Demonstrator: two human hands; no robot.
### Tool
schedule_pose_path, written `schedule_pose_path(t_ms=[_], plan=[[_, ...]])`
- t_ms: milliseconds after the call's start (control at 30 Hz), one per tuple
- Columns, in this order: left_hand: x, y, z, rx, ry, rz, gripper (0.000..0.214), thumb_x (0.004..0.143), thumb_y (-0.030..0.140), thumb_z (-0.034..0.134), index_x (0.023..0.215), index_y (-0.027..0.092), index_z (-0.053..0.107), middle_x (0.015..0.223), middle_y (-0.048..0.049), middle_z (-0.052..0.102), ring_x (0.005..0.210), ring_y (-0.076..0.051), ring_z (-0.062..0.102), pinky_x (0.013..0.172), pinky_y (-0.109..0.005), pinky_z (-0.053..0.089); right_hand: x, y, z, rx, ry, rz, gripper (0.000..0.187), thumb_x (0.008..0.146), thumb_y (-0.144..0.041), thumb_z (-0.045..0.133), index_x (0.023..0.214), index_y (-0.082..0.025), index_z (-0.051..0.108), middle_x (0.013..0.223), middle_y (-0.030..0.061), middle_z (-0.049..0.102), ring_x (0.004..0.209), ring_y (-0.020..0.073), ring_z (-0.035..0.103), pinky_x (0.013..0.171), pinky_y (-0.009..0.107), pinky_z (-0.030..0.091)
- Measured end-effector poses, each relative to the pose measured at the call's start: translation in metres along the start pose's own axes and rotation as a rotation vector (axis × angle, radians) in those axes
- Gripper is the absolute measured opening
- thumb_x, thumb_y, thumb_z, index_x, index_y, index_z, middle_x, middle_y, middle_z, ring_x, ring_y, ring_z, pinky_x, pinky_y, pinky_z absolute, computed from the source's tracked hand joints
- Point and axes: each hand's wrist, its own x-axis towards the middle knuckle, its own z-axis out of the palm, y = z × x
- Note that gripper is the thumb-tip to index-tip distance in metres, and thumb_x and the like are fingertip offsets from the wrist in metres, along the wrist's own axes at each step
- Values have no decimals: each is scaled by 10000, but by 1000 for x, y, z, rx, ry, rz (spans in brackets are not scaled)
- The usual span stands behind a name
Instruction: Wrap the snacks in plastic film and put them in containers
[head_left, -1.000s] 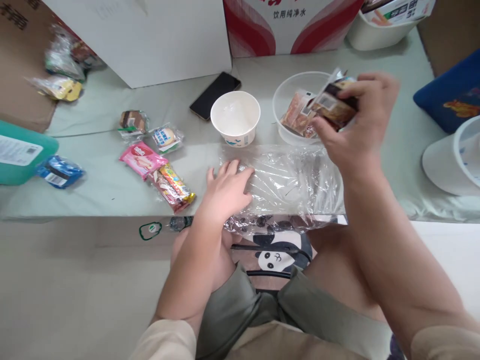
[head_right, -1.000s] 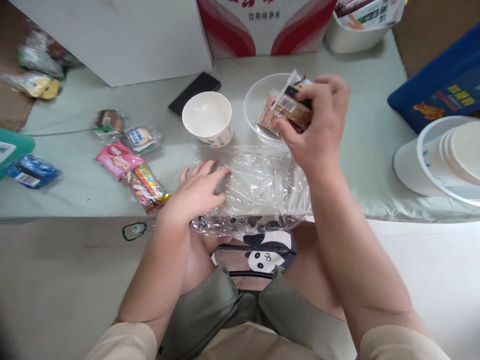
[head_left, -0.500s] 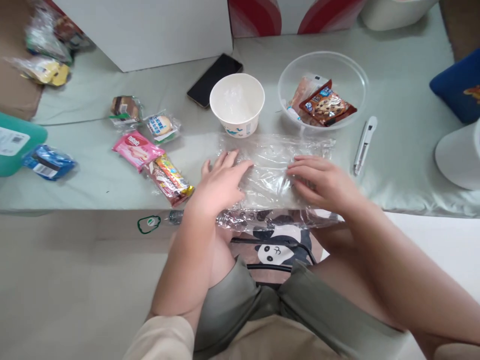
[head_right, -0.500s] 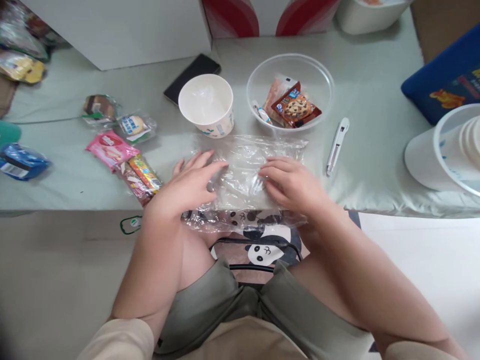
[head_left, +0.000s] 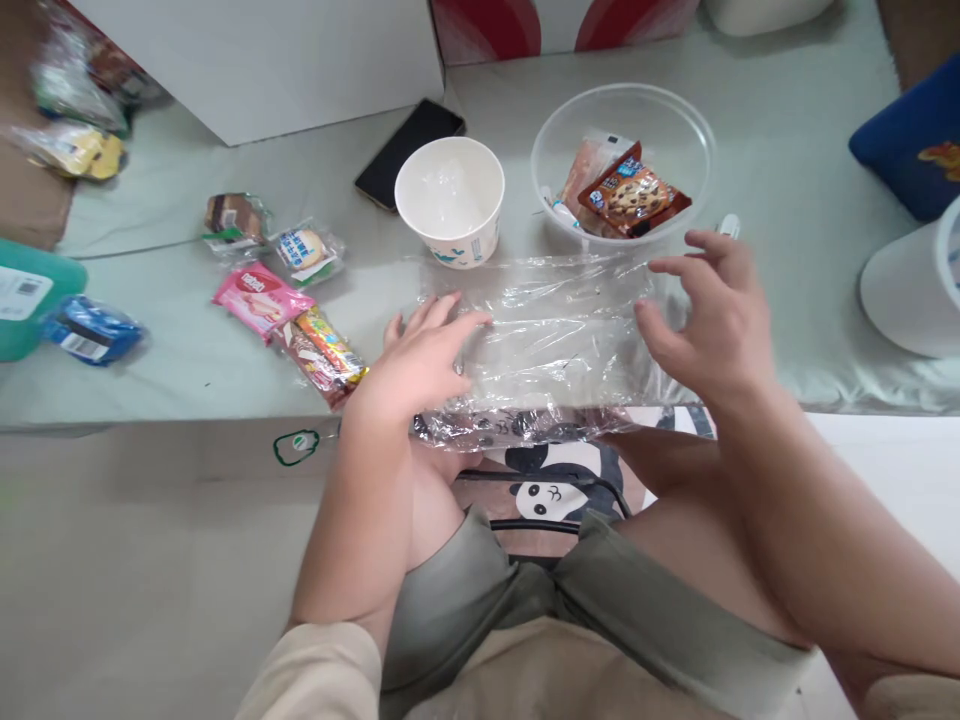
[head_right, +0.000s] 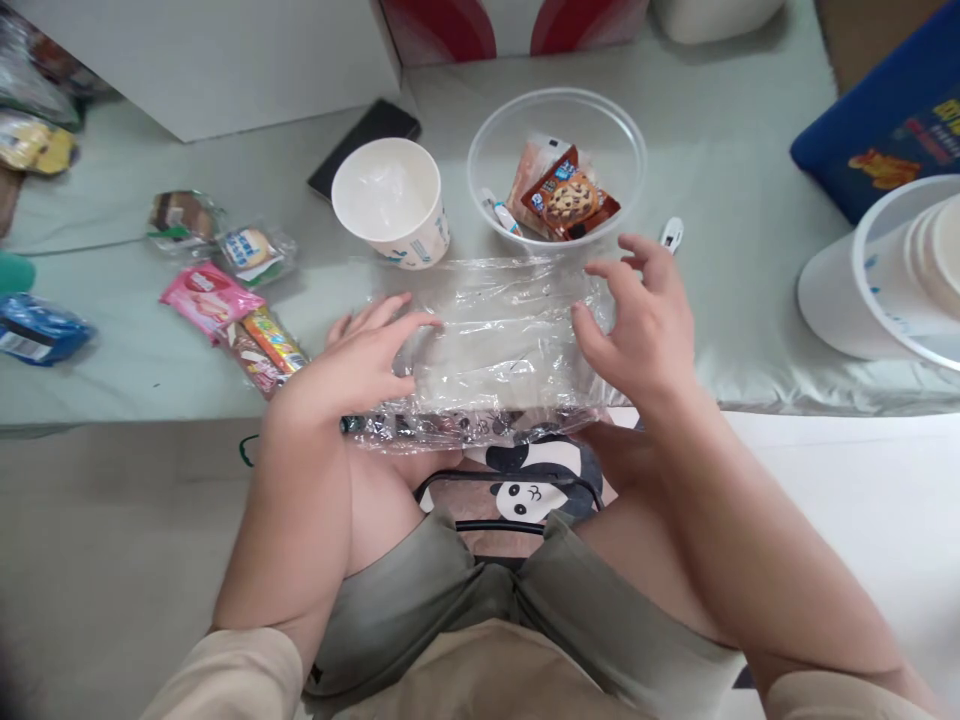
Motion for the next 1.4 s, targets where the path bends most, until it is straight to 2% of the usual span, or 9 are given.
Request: schedule_pose_path(t_ms=[133,233,467,600,767,867,1000,1200,1400], plan=[[0,-2,1,-18,25,12,767,811,144,627,1534,339,466,1756,-88,218,1633,-355,185,1302,-623,178,-9,-6,-22,208,-415,-361,496,795,-525,763,1221,-286,677,1353,113,674,1384,397,556,1114,635,481],[2,-8,3,-45,36,18,753,807,154,625,1519,352,478,1760,-71,210,1638,-346,166,1297,-639,163,-24,-3,-26,43,-649,-348,684,730,-553,822,1346,-326,631,1614,113,471,1540,513,310,1143,793,335],[8,-17,-2,-75,11,-2,771,780,174,681,1504,343,478,1765,-66,190,1635,-348,169,1293,-633,170,-35,7,-17,-141,-678,-240,713,758,-440,833,1420,-373,577,1733,101,254,1566,517,247,1169,803,288],[9,-16,-4,-69,14,-20,781,781,178,676,1511,355,461,1763,-55,191,1638,-318,171,1306,-609,165,-28,2,-13,-53,-675,-248,353,842,-327,742,1193,-354,728,1703,53,340,1569,495,266,1166,794,303],[5,-14,-6,-89,35,-10,795,778,159,666,1524,344,464,1754,-68,213,1630,-346,182,1297,-623,200,-12,-9,-18,273,-545,-251,172,930,-375,612,855,-283,736,1398,58,683,1526,382,421,1208,680,364],[-4,-15,-12,-191,242,22,630,795,207,681,1414,294,594,1712,-66,311,1614,-344,204,1307,-576,208,-9,-17,-23,487,-417,-112,116,915,-374,654,872,-277,703,1037,46,798,1217,307,709,1166,602,458],[-16,-20,-19,-496,491,322,291,920,410,597,1100,217,722,1475,-74,598,1439,-259,495,1264,-450,343,-11,-26,-23,687,-185,165,100,882,-315,730,828,-241,689,751,14,758,713,178,743,759,360,630],[-21,-9,-25,-421,-95,485,748,678,561,827,1353,283,664,1611,-62,510,1505,-308,464,1252,-433,371,2,-32,-12,767,60,619,102,775,-146,704,760,-204,622,589,-23,659,436,109,607,378,204,427],[-50,13,-26,-212,-178,394,852,610,469,875,1412,321,628,1715,-9,347,1525,-328,442,1208,-375,441,12,-32,-7,636,141,764,116,794,-112,632,761,-214,587,649,-18,660,382,99,552,340,231,309]])
